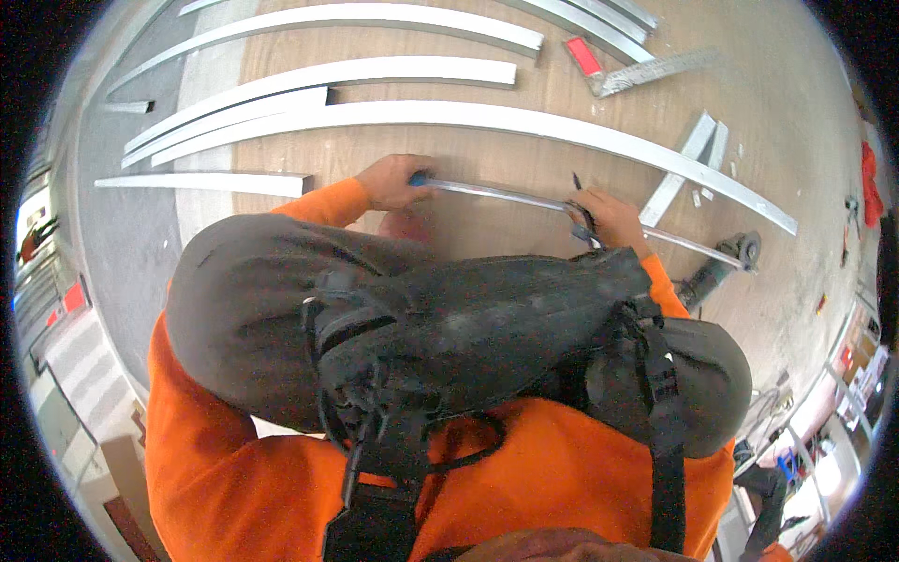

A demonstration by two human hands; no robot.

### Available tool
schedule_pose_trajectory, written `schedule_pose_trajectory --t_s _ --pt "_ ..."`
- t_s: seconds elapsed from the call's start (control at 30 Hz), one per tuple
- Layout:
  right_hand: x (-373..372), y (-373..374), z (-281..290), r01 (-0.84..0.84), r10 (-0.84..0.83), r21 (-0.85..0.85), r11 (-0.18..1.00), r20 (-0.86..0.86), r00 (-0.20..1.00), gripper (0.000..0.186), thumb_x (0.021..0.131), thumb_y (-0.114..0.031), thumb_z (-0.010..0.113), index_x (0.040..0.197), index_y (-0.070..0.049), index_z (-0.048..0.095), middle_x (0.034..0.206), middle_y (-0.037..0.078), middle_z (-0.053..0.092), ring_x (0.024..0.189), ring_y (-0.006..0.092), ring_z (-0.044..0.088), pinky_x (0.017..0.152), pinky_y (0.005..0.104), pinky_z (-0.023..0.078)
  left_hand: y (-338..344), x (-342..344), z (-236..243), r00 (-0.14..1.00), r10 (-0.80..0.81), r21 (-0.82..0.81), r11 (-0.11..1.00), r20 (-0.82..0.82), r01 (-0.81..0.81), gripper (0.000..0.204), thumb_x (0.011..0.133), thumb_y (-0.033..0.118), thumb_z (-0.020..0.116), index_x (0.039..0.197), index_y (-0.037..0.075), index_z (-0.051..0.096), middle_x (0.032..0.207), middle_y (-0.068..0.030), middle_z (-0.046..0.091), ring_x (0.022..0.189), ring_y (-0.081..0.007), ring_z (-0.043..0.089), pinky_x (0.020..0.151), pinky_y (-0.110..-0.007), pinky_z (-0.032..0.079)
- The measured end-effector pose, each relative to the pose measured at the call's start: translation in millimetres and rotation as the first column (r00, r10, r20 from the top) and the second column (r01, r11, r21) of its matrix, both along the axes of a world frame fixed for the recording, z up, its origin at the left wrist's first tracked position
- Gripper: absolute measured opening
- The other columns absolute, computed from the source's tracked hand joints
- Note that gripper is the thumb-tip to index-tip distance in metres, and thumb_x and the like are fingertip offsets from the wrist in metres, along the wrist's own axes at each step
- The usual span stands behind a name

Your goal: The person measures and marks a metal profile using a ruler and marker. They then use an angle grinder to cut the profile at the marked line, producing sparks. Finally, they use pliers to deburr the cut edge.

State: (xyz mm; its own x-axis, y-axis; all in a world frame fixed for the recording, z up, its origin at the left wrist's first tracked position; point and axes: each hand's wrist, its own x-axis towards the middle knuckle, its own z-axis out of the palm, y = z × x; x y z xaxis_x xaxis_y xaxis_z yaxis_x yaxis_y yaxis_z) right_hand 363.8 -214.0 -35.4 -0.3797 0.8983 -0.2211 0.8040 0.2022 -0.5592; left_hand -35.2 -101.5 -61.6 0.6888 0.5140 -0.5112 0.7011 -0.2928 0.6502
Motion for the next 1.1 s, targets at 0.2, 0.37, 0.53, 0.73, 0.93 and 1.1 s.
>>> schedule_pose_trajectory --t_s 0.2,0.37,0.53,0.73,0.93,1.1 --pt "29.5 31.6 14.5 -0.119 0.041 0.353 0.928 0.223 0.974 0.029 0.09 -0.022 0.071 0.117 -0.013 0.066 0.117 0.011 0.066 0.103 0.0321 0.066 0.085 0.0427 0.054 -20.8 10.3 -0.4 0.995 -0.013 0.212 0.977 0.097 -0.008 0.063 0.088 0.037 0.073 0.14 0.012 0.048 0.115 -0.0188 0.068 0.101 -0.0406 0.066 0.092 -0.048 0.053" --pt "100.2 127.7 34.3 0.116 -0.234 0.488 0.865 0.188 0.954 0.028 0.096 -0.027 0.063 0.12 -0.012 0.065 0.102 0.01 0.069 0.085 0.0339 0.066 0.076 0.0415 0.054 -34.3 24.9 -5.4 0.997 -0.074 0.282 0.956 -0.038 0.082 0.069 0.089 0.049 0.069 0.14 0.007 0.049 0.133 -0.0235 0.059 0.119 -0.0454 0.059 0.103 -0.05 0.049" --pt "127.5 191.0 -13.1 0.686 -0.859 -0.591 0.424 -0.023 0.512 0.025 0.096 -0.032 0.066 0.103 -0.008 0.064 0.075 -0.001 0.054 0.054 0.0107 0.043 0.047 0.0281 0.036 -34.0 38.7 -45.4 0.962 -0.273 0.437 0.865 -0.002 0.247 0.065 0.089 0.042 0.069 0.141 0.01 0.049 0.135 -0.019 0.056 0.127 -0.0404 0.052 0.11 -0.049 0.042" --pt "97.7 192.3 -57.6 0.608 -0.913 -0.697 0.381 -0.177 0.368 0.025 0.093 -0.034 0.071 0.093 -0.011 0.062 0.073 -0.005 0.048 0.055 0.0054 0.036 0.045 0.0246 0.026 9.7 39.7 3.9 0.975 -0.216 0.672 0.731 0.057 0.123 0.065 0.085 0.034 0.074 0.141 0.011 0.051 0.136 -0.0159 0.054 0.129 -0.0376 0.049 0.112 -0.05 0.038" --pt "110.1 177.5 -27.8 0.732 -0.877 -0.534 0.423 -0.445 0.182 0.019 0.091 -0.027 0.071 0.088 -0.01 0.064 0.073 -0.006 0.052 0.056 0.0062 0.041 0.047 0.0245 0.028 71.8 28.9 5.0 0.959 -0.089 0.599 0.765 -0.268 0.238 0.058 0.086 0.034 0.074 0.133 0.008 0.055 0.131 -0.0148 0.059 0.125 -0.0345 0.054 0.108 -0.047 0.042" --pt "176.4 99.5 54.0 0.826 -0.716 -0.025 0.563 -0.514 0.473 0.023 0.093 -0.029 0.066 0.081 -0.009 0.063 0.068 -0.005 0.05 0.055 0.0056 0.042 0.048 0.025 0.03 61.2 81.9 11.0 0.97 -0.147 0.599 0.765 -0.193 0.235 0.049 0.083 0.034 0.074 0.123 0.009 0.06 0.119 -0.0114 0.062 0.115 -0.0343 0.059 0.102 -0.047 0.046"
